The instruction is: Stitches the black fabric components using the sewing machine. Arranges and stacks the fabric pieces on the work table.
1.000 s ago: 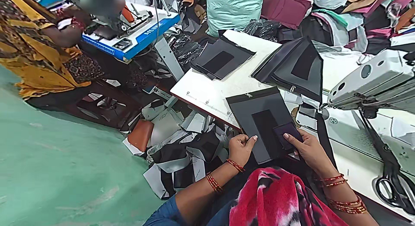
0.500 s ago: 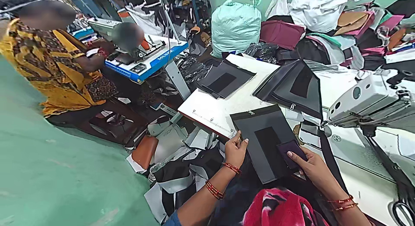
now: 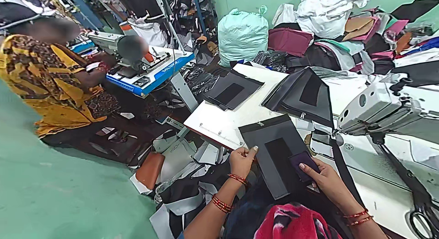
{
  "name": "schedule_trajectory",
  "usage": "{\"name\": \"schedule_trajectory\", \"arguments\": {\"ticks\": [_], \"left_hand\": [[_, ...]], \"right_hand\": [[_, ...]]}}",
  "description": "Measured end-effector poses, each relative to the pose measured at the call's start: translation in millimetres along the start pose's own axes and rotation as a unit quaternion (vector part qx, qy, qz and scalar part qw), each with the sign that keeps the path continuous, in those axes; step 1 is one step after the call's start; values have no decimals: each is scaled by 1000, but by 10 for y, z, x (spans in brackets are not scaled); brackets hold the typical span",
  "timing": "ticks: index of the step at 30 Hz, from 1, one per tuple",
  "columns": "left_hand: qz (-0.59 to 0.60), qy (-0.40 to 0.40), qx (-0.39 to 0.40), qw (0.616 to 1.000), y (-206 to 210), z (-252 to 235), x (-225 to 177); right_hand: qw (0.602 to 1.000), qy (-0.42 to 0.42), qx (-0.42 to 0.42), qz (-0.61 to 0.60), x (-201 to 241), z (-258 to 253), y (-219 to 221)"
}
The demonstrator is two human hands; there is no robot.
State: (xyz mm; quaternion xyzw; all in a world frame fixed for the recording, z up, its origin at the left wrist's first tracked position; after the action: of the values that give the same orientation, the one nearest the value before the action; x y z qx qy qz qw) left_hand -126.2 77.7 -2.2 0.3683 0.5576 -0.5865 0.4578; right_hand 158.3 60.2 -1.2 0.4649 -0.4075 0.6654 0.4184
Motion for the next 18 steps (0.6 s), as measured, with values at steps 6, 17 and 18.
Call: {"name": "schedule_trajectory", "arguments": {"ticks": [6, 17, 18], "left_hand": [[-84, 142, -76, 983, -121, -111, -174], [-464, 24, 296, 835, 1263, -920, -744], [-467, 22, 300, 831, 1291, -925, -697]], "right_hand": [[987, -25, -12, -157, 7, 82, -164], [917, -47, -48, 394, 821, -773, -521], [909, -17, -27, 416, 812, -912, -499]]}}
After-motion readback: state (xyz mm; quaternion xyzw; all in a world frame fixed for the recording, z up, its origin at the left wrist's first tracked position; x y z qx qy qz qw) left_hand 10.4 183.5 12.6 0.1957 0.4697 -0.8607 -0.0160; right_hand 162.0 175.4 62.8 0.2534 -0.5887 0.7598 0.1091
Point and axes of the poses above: each hand's wrist, its own z-axis away from the middle knuckle, its own y-axis out of the palm, x = y × z, the point moved 5 cm from there along -z, towards the middle knuckle, and after that the axes turned 14 degrees about x, right-handed, at the moved point
